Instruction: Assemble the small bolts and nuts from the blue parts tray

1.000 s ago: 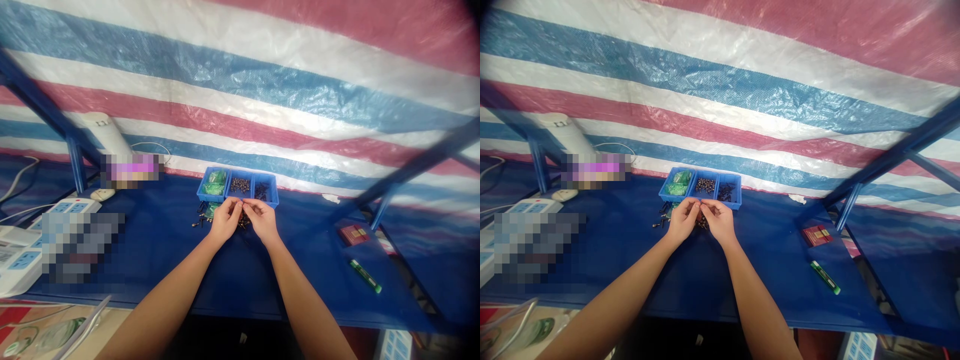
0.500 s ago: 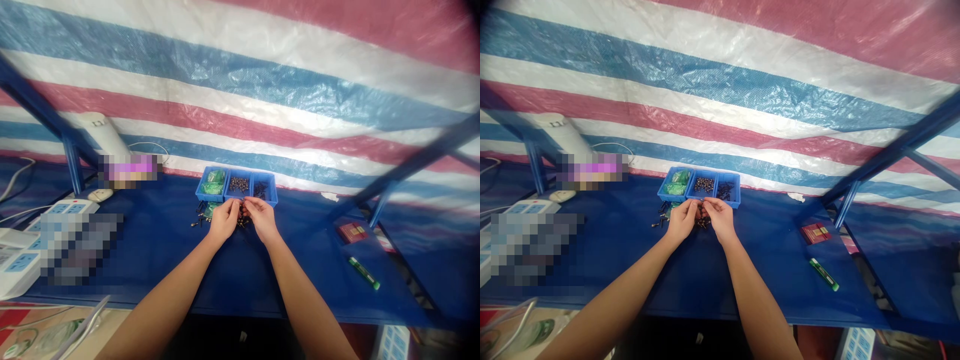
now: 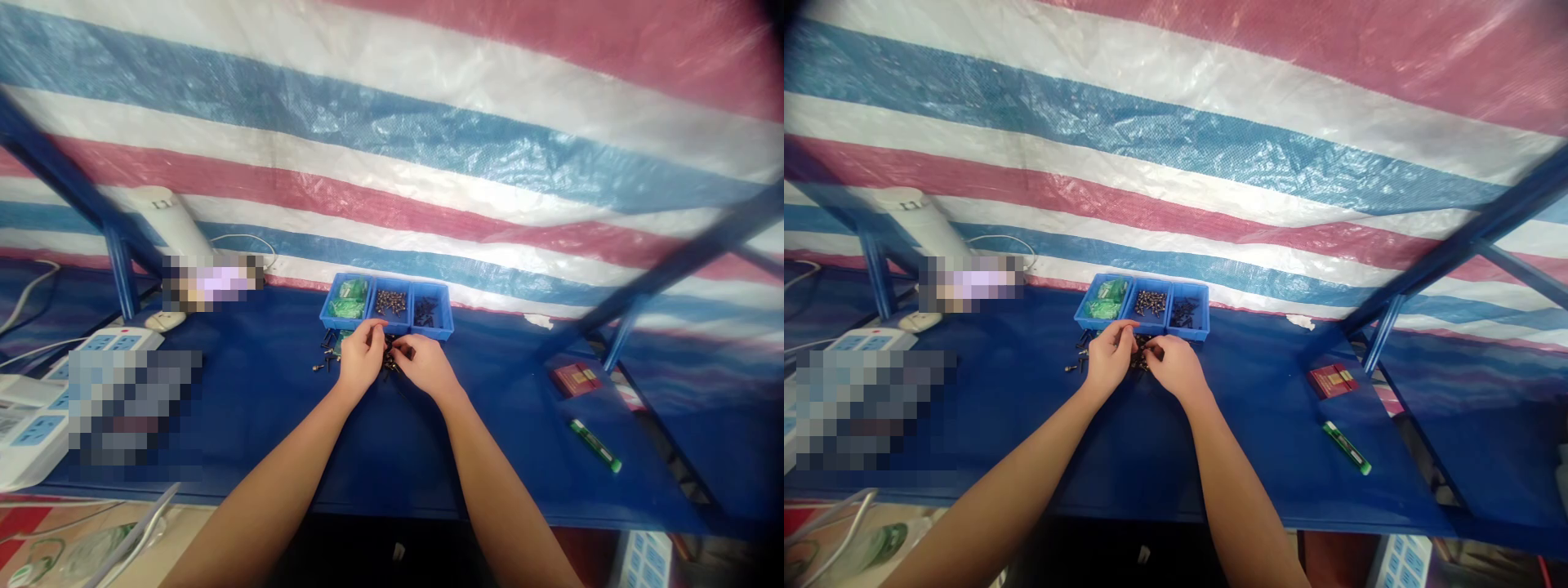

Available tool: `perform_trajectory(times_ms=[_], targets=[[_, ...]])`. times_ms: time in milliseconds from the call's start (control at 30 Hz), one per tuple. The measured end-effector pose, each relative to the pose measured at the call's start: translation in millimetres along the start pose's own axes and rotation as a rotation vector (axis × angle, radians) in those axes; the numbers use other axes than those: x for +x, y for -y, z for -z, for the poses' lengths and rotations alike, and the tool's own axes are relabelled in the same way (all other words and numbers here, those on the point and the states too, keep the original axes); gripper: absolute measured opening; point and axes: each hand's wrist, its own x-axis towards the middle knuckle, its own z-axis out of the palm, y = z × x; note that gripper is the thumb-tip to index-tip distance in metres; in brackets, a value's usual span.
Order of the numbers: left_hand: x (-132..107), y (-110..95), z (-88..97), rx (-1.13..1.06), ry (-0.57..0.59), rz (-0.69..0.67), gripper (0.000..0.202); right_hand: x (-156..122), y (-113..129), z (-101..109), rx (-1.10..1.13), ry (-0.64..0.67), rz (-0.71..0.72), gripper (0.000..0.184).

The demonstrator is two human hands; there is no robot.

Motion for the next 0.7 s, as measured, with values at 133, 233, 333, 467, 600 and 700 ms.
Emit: perform_trajectory(times_ms=[133,233,333,467,600,700], targets=[[-0.7,-1.8,0.3,-0.018,0.010,-0.011,0.030,-4.6,1.5,9.5,-0.159,0.152,-0.114,0.012],[-0.6,-2.2,-0.2,-0.013,0.028,-0.027,0.029,-5.4,1.4,9.5,-0.196,0.206,-0.160,0.010],[-0.5,-3.0,-0.3,-0.007,0.039,-0.030,0.029,-4.6,1.5,7.2,-0.187,0.225,-0.148,0.006],[-1.0,-4.3,-0.2,-0.009,0.056,-0.030,0.028,-4.3,1.3,5.2,-0.177,0.242,-0.093,0.004],[-1.5,-3.7,-0.8,-0.010,0.070,-0.026,0.028,-4.5,0.3,3.0,-0.201,0.235,-0.049,0.008],[-1.6,-2.8,-1.6,-0.023,0.072,-0.030,0.028,-4.8,-0.2,1.6,-0.198,0.236,-0.044,0.012]])
